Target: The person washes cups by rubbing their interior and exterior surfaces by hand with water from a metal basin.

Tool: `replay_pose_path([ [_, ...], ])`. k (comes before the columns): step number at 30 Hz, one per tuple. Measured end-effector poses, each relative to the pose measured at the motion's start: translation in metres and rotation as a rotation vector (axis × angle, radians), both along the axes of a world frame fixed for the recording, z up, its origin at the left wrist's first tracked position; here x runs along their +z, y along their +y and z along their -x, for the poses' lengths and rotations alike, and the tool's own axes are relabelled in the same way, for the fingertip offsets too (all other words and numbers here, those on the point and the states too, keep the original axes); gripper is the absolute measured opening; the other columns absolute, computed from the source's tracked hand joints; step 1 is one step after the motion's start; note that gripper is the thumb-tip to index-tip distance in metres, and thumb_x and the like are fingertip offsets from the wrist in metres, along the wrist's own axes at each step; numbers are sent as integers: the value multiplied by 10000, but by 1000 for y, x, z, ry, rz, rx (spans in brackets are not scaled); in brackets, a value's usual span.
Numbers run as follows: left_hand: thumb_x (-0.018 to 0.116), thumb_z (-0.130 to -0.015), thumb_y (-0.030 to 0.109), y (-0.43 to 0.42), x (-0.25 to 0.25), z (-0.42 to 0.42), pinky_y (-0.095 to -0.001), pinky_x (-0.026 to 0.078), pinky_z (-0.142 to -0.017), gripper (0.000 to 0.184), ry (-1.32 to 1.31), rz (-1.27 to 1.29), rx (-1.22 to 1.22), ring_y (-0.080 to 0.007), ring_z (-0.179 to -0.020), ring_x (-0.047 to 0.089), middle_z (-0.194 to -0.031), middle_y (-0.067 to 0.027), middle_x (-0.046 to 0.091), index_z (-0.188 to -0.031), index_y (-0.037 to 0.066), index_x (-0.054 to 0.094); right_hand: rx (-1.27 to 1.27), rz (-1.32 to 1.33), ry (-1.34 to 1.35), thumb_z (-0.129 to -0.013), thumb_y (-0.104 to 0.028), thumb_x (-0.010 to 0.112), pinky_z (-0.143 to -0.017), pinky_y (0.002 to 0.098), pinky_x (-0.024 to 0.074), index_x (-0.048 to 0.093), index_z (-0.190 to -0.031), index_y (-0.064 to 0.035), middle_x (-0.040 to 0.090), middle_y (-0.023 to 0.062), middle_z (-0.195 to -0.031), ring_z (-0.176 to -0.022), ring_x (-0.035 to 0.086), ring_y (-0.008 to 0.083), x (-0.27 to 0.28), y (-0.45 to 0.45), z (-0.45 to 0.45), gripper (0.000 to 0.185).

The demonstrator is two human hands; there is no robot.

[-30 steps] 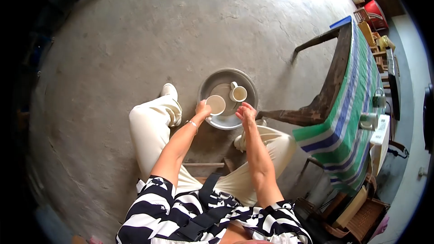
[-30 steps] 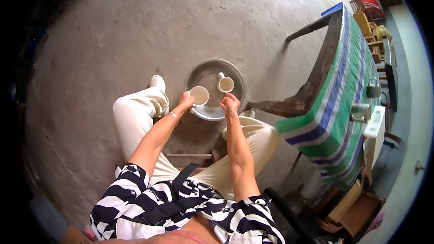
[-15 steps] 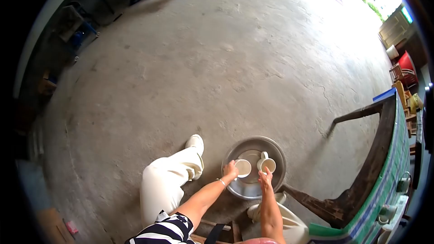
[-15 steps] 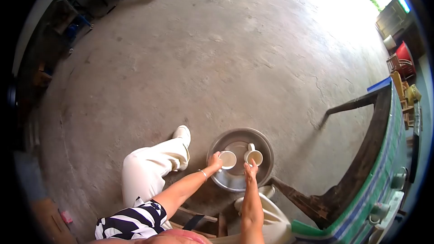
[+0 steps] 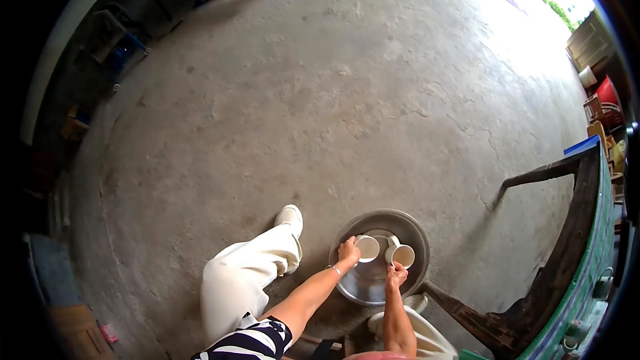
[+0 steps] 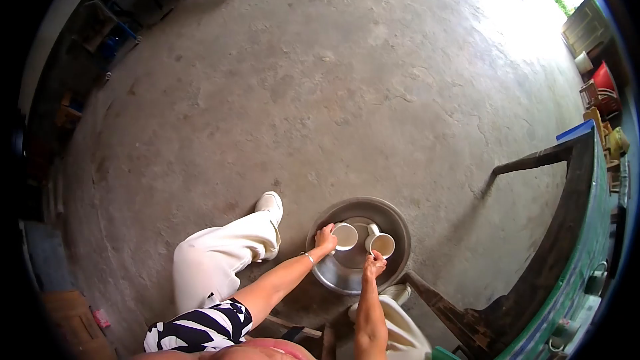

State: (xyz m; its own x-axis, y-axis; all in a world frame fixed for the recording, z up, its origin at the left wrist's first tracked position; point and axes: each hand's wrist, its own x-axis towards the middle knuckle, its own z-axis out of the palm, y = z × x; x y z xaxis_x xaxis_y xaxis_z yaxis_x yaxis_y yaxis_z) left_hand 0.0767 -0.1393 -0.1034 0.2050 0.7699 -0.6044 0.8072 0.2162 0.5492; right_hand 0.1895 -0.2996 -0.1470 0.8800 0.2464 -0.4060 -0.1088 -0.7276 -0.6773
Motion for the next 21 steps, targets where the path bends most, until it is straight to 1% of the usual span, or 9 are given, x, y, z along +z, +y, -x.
replay_pose_path([
  [2,475,-746,101,-3,-6,-2,-435,438,-866,395,12,28,22,-351,-987,561,-1077,-146,600,-1131,135,558,-21,7,22,-662,-150,601,-651,308,490,695,-832,-34,658,91,-684,-633,625,184,4,0,-4,227],
  [3,477,-751,125,-3,-11,-5,-425,427,-890,409,39,144,33,-346,-1028,545,-1110,-147,586,-1154,131,547,-41,10,50,-662,-150,604,-637,301,487,696,-826,-36,653,79,-662,-610,616,176,8,0,-7,220],
  [6,497,-780,151,-9,-12,-5,-436,432,-887,394,33,194,-52,-360,-1034,545,-1102,-194,576,-1173,125,512,-51,-7,127,-664,-158,617,-606,291,475,698,-812,-39,628,58,-599,-557,594,167,47,10,-13,207],
  [7,535,-768,197,-13,-9,-3,-429,424,-905,500,28,182,-62,-359,-1057,534,-1135,-193,562,-1251,108,439,-10,-23,31,-694,-129,599,-476,257,427,685,-780,-14,578,20,-545,-493,539,107,49,10,-14,168],
  [12,607,-735,290,-13,20,6,-410,403,-940,737,15,197,-97,-352,-1106,505,-1199,-221,515,-1342,26,282,96,-17,-112,-705,-189,564,-500,272,437,689,-787,-43,580,34,-535,-487,542,117,108,25,-26,209],
  [14,638,-719,344,-7,37,6,-370,362,-984,788,-137,110,-27,-338,-1168,458,-1286,-187,456,-1345,20,286,198,-54,-267,-704,-182,558,-489,266,428,687,-774,-47,572,29,-527,-487,541,116,113,27,-35,200],
  [16,655,-727,376,6,52,4,-412,336,-996,827,-263,155,-15,-308,-1224,404,-1298,-183,447,-1366,38,252,214,-84,-299,-717,-183,562,-481,259,422,682,-777,-43,567,22,-527,-491,537,107,138,36,-35,194],
  [19,632,-762,478,18,126,-4,-543,298,-953,806,-740,674,292,-224,-1275,308,-1333,-82,412,-1375,123,248,291,-254,-104,-770,-137,587,-464,234,403,671,-839,-23,573,6,-574,-504,525,92,204,47,-21,158],
  [21,627,-752,510,23,141,-5,-546,298,-955,786,-868,777,254,-221,-1271,309,-1334,-72,403,-1350,132,286,274,-379,12,-784,-116,584,-470,222,406,667,-848,-19,576,6,-585,-514,529,89,268,54,3,143],
])
